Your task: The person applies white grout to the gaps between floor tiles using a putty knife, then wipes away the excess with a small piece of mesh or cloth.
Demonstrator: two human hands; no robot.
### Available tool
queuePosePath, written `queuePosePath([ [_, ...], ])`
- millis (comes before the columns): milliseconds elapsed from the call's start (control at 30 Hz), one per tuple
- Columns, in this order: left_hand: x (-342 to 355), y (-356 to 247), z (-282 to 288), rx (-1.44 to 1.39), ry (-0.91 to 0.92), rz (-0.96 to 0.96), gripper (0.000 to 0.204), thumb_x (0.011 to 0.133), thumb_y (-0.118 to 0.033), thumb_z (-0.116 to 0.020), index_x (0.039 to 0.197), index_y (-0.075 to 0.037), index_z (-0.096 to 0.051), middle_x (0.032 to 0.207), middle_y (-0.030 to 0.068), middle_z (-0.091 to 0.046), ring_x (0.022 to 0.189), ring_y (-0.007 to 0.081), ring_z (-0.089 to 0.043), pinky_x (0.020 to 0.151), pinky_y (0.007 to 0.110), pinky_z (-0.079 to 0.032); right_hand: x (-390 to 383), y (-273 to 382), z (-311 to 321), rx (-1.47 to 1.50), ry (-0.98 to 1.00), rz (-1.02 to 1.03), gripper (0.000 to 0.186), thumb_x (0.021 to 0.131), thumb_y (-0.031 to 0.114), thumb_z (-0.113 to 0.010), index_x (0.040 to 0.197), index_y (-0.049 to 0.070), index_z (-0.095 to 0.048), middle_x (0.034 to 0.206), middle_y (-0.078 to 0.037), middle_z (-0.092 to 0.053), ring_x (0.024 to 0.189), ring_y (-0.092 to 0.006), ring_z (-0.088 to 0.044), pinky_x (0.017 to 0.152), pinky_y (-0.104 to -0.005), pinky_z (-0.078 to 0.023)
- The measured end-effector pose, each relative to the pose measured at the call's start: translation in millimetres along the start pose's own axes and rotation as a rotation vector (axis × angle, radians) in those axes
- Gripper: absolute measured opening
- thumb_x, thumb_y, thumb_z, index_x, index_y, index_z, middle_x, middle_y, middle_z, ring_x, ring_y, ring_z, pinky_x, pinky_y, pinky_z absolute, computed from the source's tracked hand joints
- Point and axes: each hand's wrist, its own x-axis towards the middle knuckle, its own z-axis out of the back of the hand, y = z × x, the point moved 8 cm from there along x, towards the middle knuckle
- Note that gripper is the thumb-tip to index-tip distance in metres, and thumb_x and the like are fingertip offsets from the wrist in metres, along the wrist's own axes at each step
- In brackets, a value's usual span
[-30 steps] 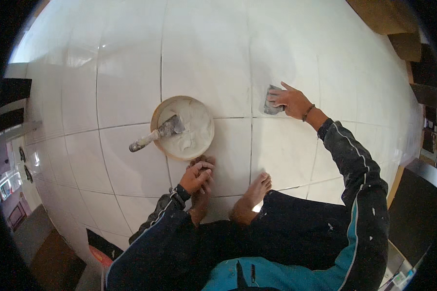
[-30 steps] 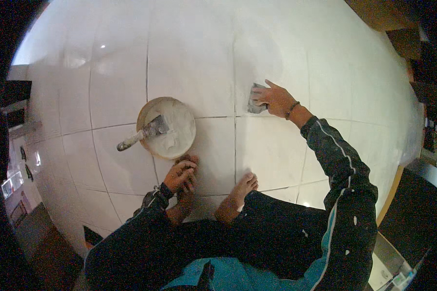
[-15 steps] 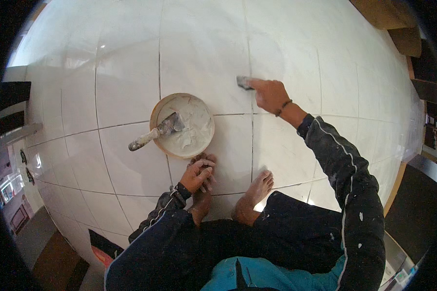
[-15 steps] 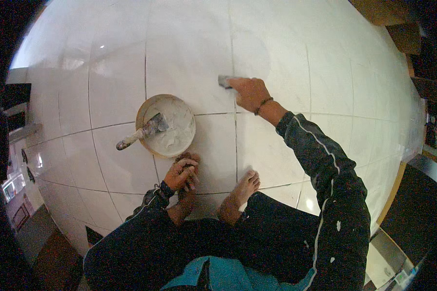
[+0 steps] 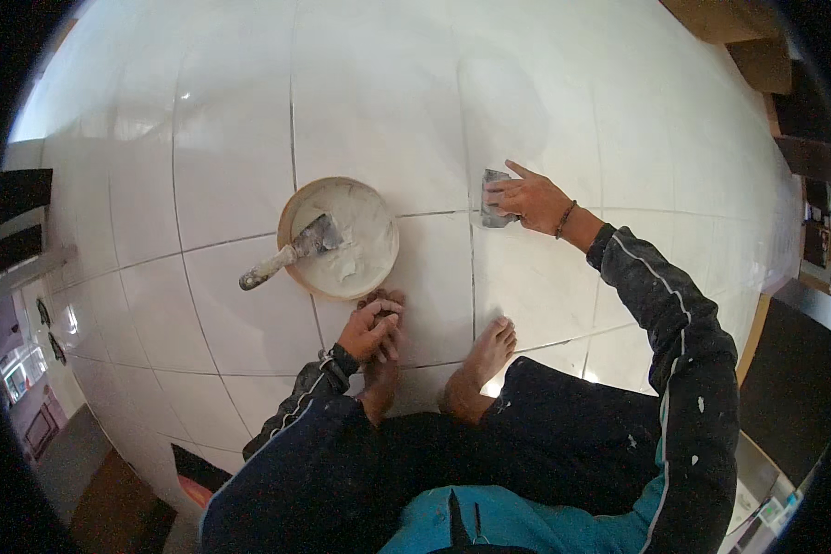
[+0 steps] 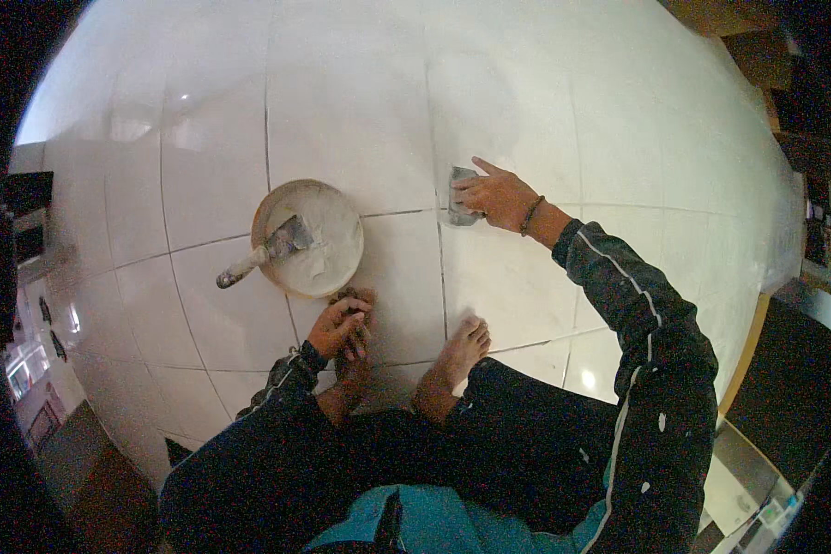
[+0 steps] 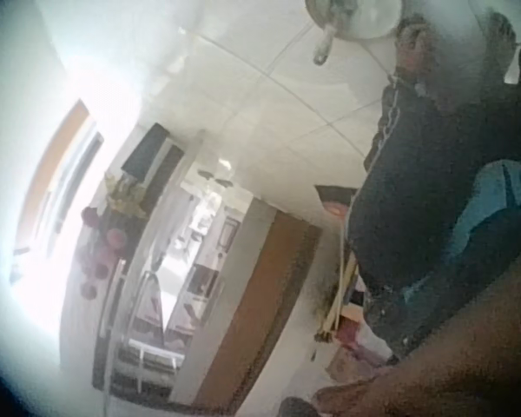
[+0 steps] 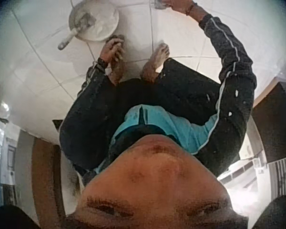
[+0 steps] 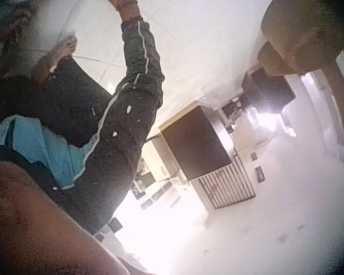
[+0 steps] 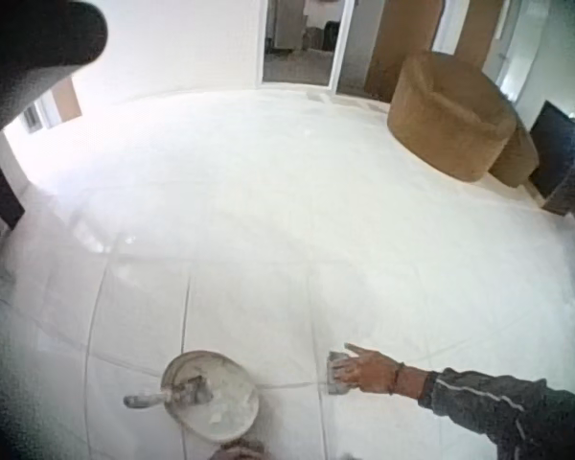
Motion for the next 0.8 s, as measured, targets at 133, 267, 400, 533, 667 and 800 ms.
queuePosePath([
  [133, -1, 1, 2, 0.059, -0.008, -0.029, 0.026, 0.105, -0.023, -0.052, 0.127, -0.009, -0.052, 0.088, 0.0118, -0.069, 0.059, 0.0207, -0.069, 0.042, 0.029, -0.054, -3, -27, 11, 0.038, 0.047, -0.179, 0.035, 0.074, -0.004, -0.061, 0.099, 0.017, -0.075, 0.112, -0.003, -0.074, 0.118, -0.0189, -0.065, 0.110, -0.0451, -0.045],
  [267, -3, 3, 2, 0.039, -0.038, -0.100, 0.027, 0.105, -0.025, -0.052, 0.127, -0.009, -0.052, 0.085, 0.0114, -0.069, 0.058, 0.0202, -0.069, 0.042, 0.029, -0.054, 6, -39, 24, 0.278, -0.212, -0.375, 0.037, 0.073, -0.001, -0.057, 0.100, 0.014, -0.076, 0.099, -0.007, -0.077, 0.094, -0.0275, -0.073, 0.087, -0.0433, -0.056],
  [400, -2, 4, 1, -0.011, -0.009, -0.060, 0.028, 0.105, -0.026, -0.052, 0.127, -0.008, -0.052, 0.083, 0.0124, -0.070, 0.056, 0.0204, -0.068, 0.042, 0.029, -0.054, 29, -5, 13, 0.293, -0.351, -0.188, 0.037, 0.075, -0.004, -0.058, 0.103, 0.012, -0.075, 0.113, -0.008, -0.074, 0.108, -0.0258, -0.069, 0.105, -0.0414, -0.051],
  [533, -2, -5, -1, 0.014, 0.019, -0.070, 0.030, 0.106, -0.027, -0.051, 0.128, -0.007, -0.051, 0.086, 0.0144, -0.071, 0.056, 0.0204, -0.068, 0.043, 0.029, -0.054, 23, 20, -20, 0.032, -0.111, -0.002, 0.039, 0.078, -0.005, -0.064, 0.109, 0.017, -0.073, 0.136, 0.000, -0.064, 0.130, -0.0164, -0.056, 0.121, -0.0456, -0.036],
  [667, -3, -4, -2, -0.005, 0.006, -0.021, 0.029, 0.106, -0.026, -0.051, 0.128, -0.008, -0.051, 0.086, 0.0150, -0.071, 0.057, 0.0208, -0.069, 0.042, 0.029, -0.054, -11, 13, -25, -0.038, -0.104, -0.015, 0.044, 0.075, -0.009, -0.062, 0.106, 0.018, -0.075, 0.132, 0.000, -0.067, 0.131, -0.0154, -0.056, 0.124, -0.0474, -0.031],
  [800, -1, -5, 2, 0.024, -0.009, -0.036, 0.029, 0.105, -0.026, -0.051, 0.128, -0.008, -0.052, 0.086, 0.0149, -0.071, 0.056, 0.0215, -0.069, 0.042, 0.029, -0.054, -51, -19, -21, 0.043, 0.090, -0.280, 0.042, 0.075, -0.012, -0.058, 0.100, 0.016, -0.076, 0.121, -0.001, -0.073, 0.129, -0.0162, -0.058, 0.124, -0.0469, -0.031],
])
